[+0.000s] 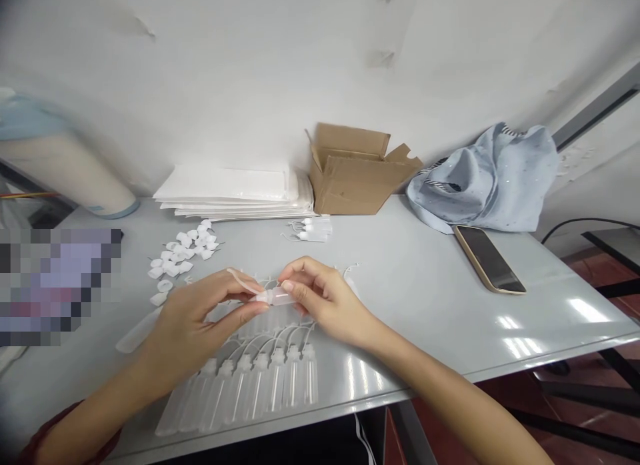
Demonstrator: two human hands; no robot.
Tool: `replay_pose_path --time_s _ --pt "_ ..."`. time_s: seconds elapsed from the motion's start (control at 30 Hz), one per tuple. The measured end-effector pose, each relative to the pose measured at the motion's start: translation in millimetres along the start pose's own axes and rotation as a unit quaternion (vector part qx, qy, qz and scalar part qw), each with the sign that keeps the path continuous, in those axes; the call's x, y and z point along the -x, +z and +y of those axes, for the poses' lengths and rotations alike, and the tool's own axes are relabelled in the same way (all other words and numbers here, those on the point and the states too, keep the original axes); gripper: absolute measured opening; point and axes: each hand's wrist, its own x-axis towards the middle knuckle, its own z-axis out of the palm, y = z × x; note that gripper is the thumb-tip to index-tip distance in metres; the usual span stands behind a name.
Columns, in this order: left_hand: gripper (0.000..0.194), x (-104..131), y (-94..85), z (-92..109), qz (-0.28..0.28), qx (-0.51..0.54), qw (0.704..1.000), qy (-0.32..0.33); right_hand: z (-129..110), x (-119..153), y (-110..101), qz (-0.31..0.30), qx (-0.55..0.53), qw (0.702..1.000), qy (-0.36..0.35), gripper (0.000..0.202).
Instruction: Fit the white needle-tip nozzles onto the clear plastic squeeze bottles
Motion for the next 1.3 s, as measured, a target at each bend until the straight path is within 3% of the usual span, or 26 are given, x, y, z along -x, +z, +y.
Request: replay_pose_path --time_s 0.1,0.17,0.33,0.4,0.5,0.67,0.73,0.83,1.0,1.1,1.2,1.3 --pt "0.005 1 2.0 -2 0.017 -0.014 0.997 0.08 0 -1 -1 -0.011 -0.025 1.0 0.016 0.019" --pt "0.005 1 2.5 -2 0.022 -0.014 0.996 0.081 0 -1 -1 -0.018 -0.042 0.998 0.031 0.021" --pt "0.017 -2 -0.5 3 -0.042 0.011 0.997 -0.066 -1 -1 2 -0.016 -0.033 0.999 0.015 0.02" --pt "0.026 -4 -1.7 3 -0.074 0.003 0.994 -0.083 -1 0 3 0.0 -0.003 1.0 0.002 0.02" --pt "0.026 -2 -0.7 0 -0.076 -0.038 0.996 -0.04 -1 1 5 0.013 0.02 1.0 -0.002 0.02" --pt "0.007 6 7.6 -11 -0.002 -0.081 0.991 0.111 0 -1 3 0.01 0.019 1.0 0.009 0.02" --pt "0.004 8 9.4 -13 0.012 -0.086 0.987 0.134 0 -2 2 0.011 0.018 1.0 0.012 0.02" --pt "0.004 7 7.6 -9 0.008 -0.08 0.992 0.096 0 -2 2 0.009 -0.006 1.0 0.013 0.023" --pt "0.015 0 -0.2 2 -0.017 -0.012 0.998 -0.067 -4 0 2 0.013 -0.005 1.0 0.02 0.026" --pt "0.022 -3 -4.2 4 -0.071 0.053 0.985 -0.145 -5 1 2 0.017 0.018 1.0 0.004 0.022" --pt "0.028 -4 -7.1 5 -0.122 0.1 0.972 -0.171 -5 1 1 0.014 0.027 0.999 -0.008 0.021" --pt "0.032 -3 -8.1 7 -0.135 0.097 0.973 -0.157 -4 2 1 0.015 0.049 0.998 -0.028 0.023"
